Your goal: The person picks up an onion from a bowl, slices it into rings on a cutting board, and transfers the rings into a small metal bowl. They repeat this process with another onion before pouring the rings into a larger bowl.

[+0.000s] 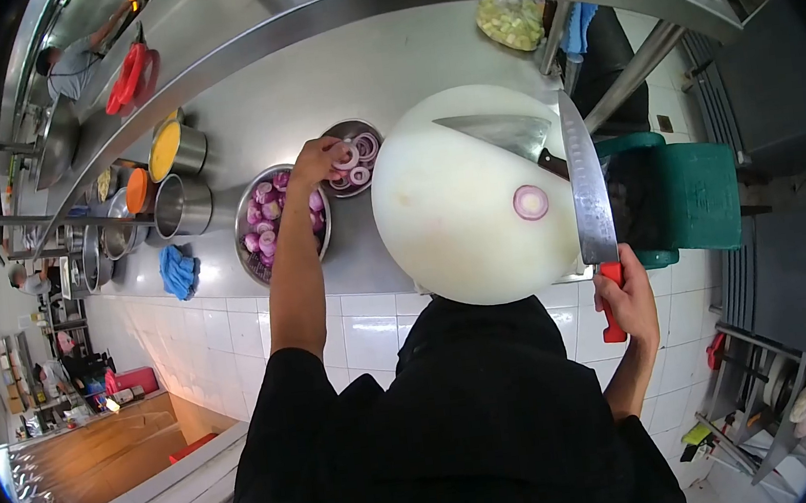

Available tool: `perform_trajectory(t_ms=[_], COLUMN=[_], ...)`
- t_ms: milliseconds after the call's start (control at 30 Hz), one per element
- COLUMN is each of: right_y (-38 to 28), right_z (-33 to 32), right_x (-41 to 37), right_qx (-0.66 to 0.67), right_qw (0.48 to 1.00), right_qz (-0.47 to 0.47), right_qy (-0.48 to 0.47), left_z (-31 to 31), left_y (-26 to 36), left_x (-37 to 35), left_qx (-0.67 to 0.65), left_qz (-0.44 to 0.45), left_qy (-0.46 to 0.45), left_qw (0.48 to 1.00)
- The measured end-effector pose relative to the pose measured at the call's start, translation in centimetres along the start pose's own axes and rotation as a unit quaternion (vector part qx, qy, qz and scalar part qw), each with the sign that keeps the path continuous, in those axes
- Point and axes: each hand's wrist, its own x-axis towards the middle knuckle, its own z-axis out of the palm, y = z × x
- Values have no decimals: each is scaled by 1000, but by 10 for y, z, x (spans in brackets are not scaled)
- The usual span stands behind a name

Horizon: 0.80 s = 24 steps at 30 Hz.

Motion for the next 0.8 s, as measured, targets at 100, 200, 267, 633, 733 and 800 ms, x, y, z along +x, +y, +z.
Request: perform_trajectory(t_ms=[100, 200, 267, 633, 733, 800], right_y=[0, -1, -1, 2, 2, 0], right_z=[1, 1, 1, 4, 4, 5], right_x=[0, 0, 0, -3, -4, -6], right_qx=[7, 3, -5, 1, 5, 3], right_qw=[1000, 1000, 1000, 1000, 1000, 1000], right_qz=[-1, -6, -8, -16, -5, -4], right_qy=[2, 5, 6, 15, 13, 18], left_z=[-1, 4, 10, 13, 6, 7], left_y=[-7, -11, -13, -12, -17, -12], left_x=[9, 14, 18, 24, 27, 22], left_qx=[-67, -30, 39, 296, 294, 301], left_qz=[-35, 28, 61, 304, 337, 367], left_qy=[18, 48, 93, 184, 152, 143], left_qw=[997, 998, 993, 887, 881, 869])
